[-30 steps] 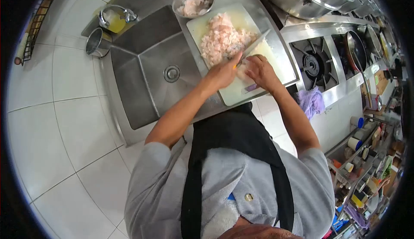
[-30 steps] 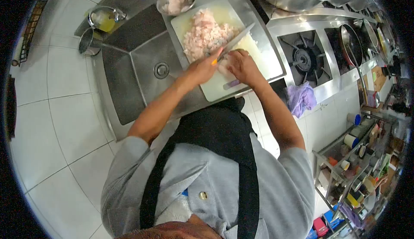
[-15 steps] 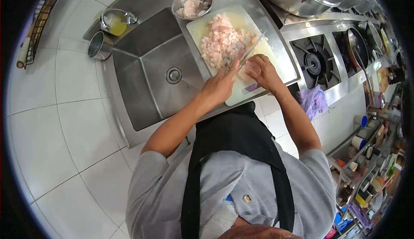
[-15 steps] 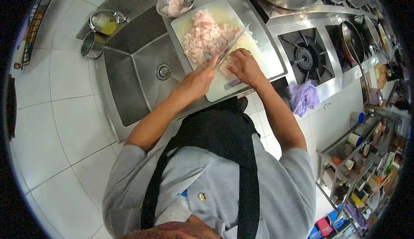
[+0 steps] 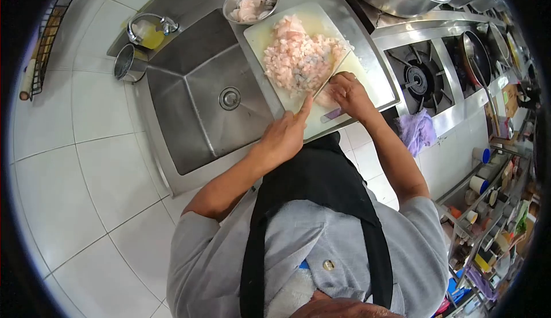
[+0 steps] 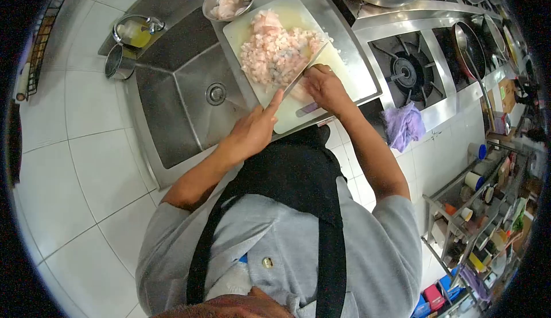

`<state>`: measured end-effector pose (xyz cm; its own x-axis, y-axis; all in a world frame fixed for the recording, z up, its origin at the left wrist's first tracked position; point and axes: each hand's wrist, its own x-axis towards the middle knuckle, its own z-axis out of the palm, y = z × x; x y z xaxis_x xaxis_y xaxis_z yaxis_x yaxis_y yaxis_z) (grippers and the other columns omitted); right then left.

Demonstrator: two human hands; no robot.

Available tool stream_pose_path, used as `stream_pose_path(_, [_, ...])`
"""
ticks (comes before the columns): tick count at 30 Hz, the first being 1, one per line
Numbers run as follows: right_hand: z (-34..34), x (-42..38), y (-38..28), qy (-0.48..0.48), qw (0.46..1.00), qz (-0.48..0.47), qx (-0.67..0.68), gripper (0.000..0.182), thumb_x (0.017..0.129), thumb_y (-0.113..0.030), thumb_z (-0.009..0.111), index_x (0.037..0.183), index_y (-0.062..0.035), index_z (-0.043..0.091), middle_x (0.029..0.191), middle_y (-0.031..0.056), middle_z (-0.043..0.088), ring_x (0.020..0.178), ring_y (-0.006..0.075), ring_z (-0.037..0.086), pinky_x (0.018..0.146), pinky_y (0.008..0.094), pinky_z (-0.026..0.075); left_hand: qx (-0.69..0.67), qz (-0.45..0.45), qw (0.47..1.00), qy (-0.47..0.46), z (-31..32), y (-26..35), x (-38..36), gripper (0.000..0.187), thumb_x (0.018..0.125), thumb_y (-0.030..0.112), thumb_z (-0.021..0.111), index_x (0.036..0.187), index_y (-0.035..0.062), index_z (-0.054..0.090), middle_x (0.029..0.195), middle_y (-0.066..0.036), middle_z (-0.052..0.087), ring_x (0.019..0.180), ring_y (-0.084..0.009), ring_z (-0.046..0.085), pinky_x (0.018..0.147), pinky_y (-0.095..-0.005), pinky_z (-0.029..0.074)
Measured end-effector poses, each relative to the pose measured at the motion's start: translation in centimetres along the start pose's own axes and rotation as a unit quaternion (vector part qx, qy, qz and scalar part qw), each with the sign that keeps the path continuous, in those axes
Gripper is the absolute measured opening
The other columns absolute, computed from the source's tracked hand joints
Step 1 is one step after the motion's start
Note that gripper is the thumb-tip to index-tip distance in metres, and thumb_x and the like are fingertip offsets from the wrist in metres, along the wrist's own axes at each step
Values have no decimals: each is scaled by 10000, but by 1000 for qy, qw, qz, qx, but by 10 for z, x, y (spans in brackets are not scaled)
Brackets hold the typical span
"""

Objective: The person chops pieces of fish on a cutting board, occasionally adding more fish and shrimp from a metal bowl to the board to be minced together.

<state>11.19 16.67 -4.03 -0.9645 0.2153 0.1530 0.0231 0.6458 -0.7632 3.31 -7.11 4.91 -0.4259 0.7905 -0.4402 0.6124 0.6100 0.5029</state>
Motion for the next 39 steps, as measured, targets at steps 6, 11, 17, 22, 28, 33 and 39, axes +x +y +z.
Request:
stream_pose_path(6, [7, -1, 3, 3, 998, 44, 44, 326, 833, -94, 736, 1144, -66, 640, 1167, 164, 614, 1102, 387, 578, 940, 439, 492, -59, 139, 980, 127, 33, -26, 89, 657, 1004, 127, 463, 1597, 120, 181, 1133, -316, 594, 1017, -473, 614, 865, -535, 498])
stream_pose_path(11, [2, -8, -8, -8, 999, 13, -41, 406, 804, -170, 786, 1174, -86, 642, 1207, 160, 611, 1149, 378, 564, 976, 450, 477, -44, 51, 996, 54, 9, -4, 12, 670, 979, 89, 477, 1589, 119, 204, 1168, -333, 589, 1054, -496, 600, 886, -539, 500])
stream_pose_path(17, [8, -3, 1, -19, 999, 27, -14, 460, 784, -195, 805, 1193, -75, 633, 1265, 153, 584, 1152, 381, 564, 995, 453, 472, -62, 122, 981, 140, 48, -28, 85, 703, 982, 98, 507, 1597, 141, 169, 1156, -356, 586, 1018, -523, 604, 881, -546, 498])
stream_pose_path(22, [-2, -14, -11, -12, 997, -7, -71, 493, 762, -180, 808, 1207, -74, 625, 1284, 155, 580, 1153, 394, 560, 993, 458, 472, -66, 75, 992, 77, 7, -8, 28, 723, 986, 94, 514, 1603, 152, 143, 1094, -342, 600, 997, -528, 598, 881, -540, 493])
stream_pose_path(28, [3, -4, -2, -22, 996, -26, -77, 520, 744, -183, 813, 1213, -70, 618, 1267, 169, 582, 1150, 398, 562, 978, 465, 476, -42, 60, 994, 80, 46, -12, 74, 681, 992, 104, 504, 1593, 119, 186, 1174, -327, 608, 1083, -495, 600, 936, -515, 481])
stream_pose_path(33, [9, -11, 2, 22, 996, 7, -83, 502, 751, -161, 807, 1205, -62, 616, 1255, 176, 584, 1145, 402, 564, 982, 461, 475, -83, 199, 957, 195, 19, -22, 88, 662, 991, 114, 499, 1588, 120, 212, 1256, -323, 577, 1099, -480, 601, 934, -522, 477])
stream_pose_path(39, [-2, -4, -7, 71, 996, 17, -49, 419, 788, -121, 767, 1174, -52, 618, 1188, 181, 604, 1108, 399, 577, 944, 448, 496, -71, -10, 997, 3, -20, 12, -2, 671, 1004, 139, 494, 1599, 150, 185, 1169, -359, 583, 1066, -531, 591, 913, -550, 475])
